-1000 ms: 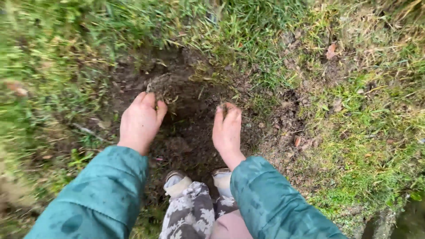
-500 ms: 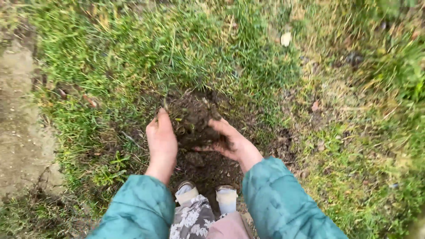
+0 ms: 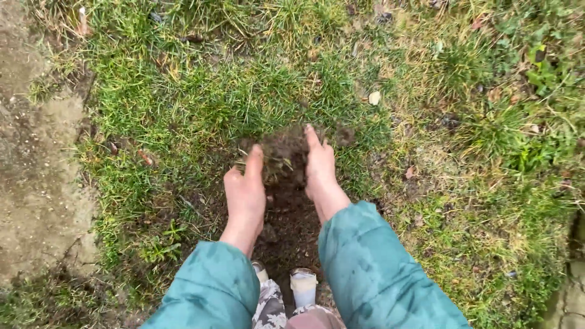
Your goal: Pulling weeds and grass from a patch of soil by hand in a garden.
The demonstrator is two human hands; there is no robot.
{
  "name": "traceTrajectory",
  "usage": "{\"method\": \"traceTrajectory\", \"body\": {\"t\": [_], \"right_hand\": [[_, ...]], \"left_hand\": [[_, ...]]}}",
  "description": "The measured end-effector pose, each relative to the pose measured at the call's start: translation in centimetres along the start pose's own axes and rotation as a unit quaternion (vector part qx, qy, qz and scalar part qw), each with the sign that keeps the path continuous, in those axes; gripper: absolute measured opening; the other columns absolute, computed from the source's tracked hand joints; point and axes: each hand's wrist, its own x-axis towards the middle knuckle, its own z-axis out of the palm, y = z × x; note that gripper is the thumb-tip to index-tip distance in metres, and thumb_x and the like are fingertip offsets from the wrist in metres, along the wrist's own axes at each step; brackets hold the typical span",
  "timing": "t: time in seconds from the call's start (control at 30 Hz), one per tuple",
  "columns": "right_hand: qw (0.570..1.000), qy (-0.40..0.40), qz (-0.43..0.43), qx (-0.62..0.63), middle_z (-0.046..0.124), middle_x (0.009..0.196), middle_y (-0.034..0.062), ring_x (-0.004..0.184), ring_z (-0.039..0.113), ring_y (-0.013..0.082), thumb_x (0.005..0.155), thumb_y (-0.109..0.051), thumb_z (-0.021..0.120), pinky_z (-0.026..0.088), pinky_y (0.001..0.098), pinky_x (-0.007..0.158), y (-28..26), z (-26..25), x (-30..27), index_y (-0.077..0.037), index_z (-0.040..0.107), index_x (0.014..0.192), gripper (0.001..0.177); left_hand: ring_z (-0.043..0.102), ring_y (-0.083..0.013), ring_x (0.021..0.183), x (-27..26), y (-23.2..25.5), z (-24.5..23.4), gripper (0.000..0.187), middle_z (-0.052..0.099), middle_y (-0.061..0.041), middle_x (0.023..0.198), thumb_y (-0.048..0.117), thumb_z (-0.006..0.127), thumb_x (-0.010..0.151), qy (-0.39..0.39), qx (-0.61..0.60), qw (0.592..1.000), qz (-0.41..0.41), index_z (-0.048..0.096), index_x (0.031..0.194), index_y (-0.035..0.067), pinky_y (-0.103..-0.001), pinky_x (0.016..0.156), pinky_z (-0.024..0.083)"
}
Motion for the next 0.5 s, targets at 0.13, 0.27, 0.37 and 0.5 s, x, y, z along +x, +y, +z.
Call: {"method": "traceTrajectory", "body": {"t": [0.13, 0.27, 0.37, 0.5], "right_hand": [[0.994, -0.002, 0.032, 0.102, 0.026, 0.16, 0.033, 0.146, 0.037, 0.0491, 0.088, -0.053, 0.07, 0.032, 0.0679, 0.116, -3.3, -2.1, -0.5, 0.0, 0.016, 0.158, 0.103], [0.945, -0.248, 0.117, 0.18, 0.025, 0.162, 0.0358, 0.145, 0.036, 0.0528, 0.07, -0.087, 0.047, 0.017, 0.0735, 0.118, -6.4, -3.1, -6.7, -0.003, 0.02, 0.162, 0.127], [0.909, -0.28, 0.151, 0.27, 0.046, 0.14, 0.0305, 0.123, 0.057, 0.0452, 0.075, -0.064, 0.068, 0.037, 0.0606, 0.102, -1.9, -0.7, -3.2, -0.004, 0.044, 0.146, 0.096], [0.91, -0.207, 0.142, 0.33, 0.074, 0.114, 0.0214, 0.106, 0.072, 0.036, 0.08, -0.038, 0.086, 0.059, 0.0476, 0.09, 0.9, 0.9, 1.1, -0.003, 0.072, 0.122, 0.056]], "left_hand": [[0.042, -0.0457, 0.137, 2.3, 0.1, 0.0, 0.106, 0.037, -0.044, 0.144, 0.06, 0.061, 0.092, 0.012, -0.041, 0.999, 0.011, 0.023, 0.147, -0.023, -0.056, 0.098, 0.048], [0.041, -0.0461, 0.135, 0.3, 2.9, 1.2, 0.106, 0.036, -0.043, 0.144, 0.065, 0.054, 0.095, 0.03, -0.077, 0.996, 0.02, 0.023, 0.146, -0.023, -0.056, 0.098, 0.045], [0.039, -0.0469, 0.144, -2.4, 5.2, 2.6, 0.092, 0.045, -0.041, 0.141, 0.059, 0.054, 0.097, 0.023, -0.018, 0.999, 0.038, 0.038, 0.138, -0.022, -0.056, 0.116, 0.036], [0.071, -0.0325, 0.111, -0.2, 1.5, 3.8, 0.05, 0.076, -0.026, 0.102, 0.039, 0.061, 0.097, 0.075, 0.003, 0.992, 0.101, 0.073, 0.113, -0.007, -0.045, 0.095, 0.052]]}}
